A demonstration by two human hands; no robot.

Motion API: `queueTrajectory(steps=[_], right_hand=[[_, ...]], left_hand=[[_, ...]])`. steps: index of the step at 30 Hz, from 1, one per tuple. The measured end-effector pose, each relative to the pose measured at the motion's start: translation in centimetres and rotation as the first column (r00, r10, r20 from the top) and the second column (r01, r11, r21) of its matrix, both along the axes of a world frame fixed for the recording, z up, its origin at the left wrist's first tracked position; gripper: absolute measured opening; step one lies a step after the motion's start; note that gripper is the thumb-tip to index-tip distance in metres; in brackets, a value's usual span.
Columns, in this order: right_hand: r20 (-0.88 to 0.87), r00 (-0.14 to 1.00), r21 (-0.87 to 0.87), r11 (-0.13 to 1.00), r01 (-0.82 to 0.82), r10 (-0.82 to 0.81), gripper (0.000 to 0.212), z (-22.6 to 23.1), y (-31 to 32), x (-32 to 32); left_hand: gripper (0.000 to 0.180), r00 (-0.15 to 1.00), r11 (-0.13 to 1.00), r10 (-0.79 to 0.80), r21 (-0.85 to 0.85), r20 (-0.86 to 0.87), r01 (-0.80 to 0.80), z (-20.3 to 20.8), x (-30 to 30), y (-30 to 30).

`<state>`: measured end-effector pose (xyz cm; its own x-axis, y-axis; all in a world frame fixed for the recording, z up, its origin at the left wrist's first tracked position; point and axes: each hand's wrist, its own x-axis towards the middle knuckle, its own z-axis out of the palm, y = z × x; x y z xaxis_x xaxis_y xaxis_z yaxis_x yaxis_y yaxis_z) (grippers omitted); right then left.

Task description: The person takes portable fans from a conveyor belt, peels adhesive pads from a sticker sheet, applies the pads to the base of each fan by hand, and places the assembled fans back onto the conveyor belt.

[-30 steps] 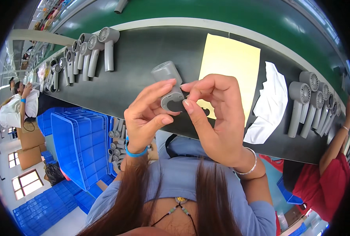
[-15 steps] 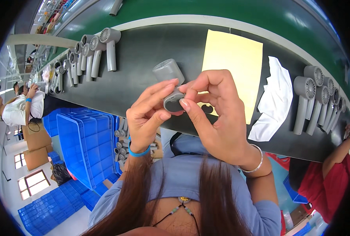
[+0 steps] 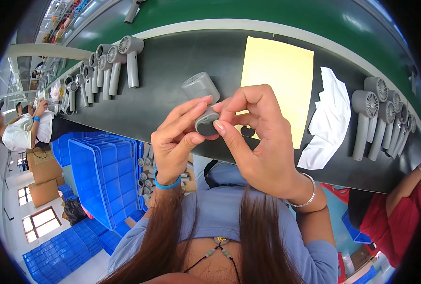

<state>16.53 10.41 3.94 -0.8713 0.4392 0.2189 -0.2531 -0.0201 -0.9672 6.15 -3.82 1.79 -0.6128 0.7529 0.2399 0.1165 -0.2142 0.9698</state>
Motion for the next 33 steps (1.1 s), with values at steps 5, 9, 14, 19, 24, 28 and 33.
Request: queueTrajectory(steps=[5, 9, 14, 19, 24, 28, 33], right_hand=[[0.055, 0.998, -0.04, 0.999, -0.003, 0.006, 0.028, 0.2, -0.1, -0.1], [0.068, 0.998, -0.027, 1.0, 0.005, -0.003, 0.029, 0.5, -0.2, 0.0], [0.075, 0.997, -0.013, 1.0, 0.013, -0.012, 0.03, 0.6, -0.2, -0.1], [0.075, 0.997, 0.002, 1.0, 0.016, -0.016, 0.03, 0.7, -0.2, -0.2], [0.073, 0.997, 0.005, 1.0, 0.022, -0.023, 0.031, 0.6, -0.2, -0.1], [0.087, 0.995, 0.075, 0.996, 0.044, -0.051, 0.032, 0.6, -0.1, 0.1], [0.133, 0.986, 0.226, 0.971, 0.072, -0.104, 0.036, 1.2, 0.2, 0.5]], left_hand=[[0.039, 1.0, 1.0, 0.005, -0.022, -0.02, -0.005, -0.1, -0.2, -0.1], [0.039, 1.0, 1.0, 0.006, -0.019, -0.02, -0.006, -0.2, -0.1, -0.2], [0.038, 1.0, 1.0, 0.012, 0.005, 0.016, -0.012, -0.1, 0.0, 0.0], [0.038, 1.0, 1.0, 0.002, -0.014, 0.001, -0.002, -0.1, -0.1, -0.1], [0.038, 1.0, 1.0, -0.008, -0.02, -0.013, 0.008, -0.2, -0.1, -0.1], [0.038, 1.0, 1.0, -0.014, -0.029, -0.023, 0.013, 0.0, 0.0, 0.0], [0.038, 1.0, 0.999, 0.016, -0.033, -0.016, -0.016, 0.1, 0.5, 0.0]])
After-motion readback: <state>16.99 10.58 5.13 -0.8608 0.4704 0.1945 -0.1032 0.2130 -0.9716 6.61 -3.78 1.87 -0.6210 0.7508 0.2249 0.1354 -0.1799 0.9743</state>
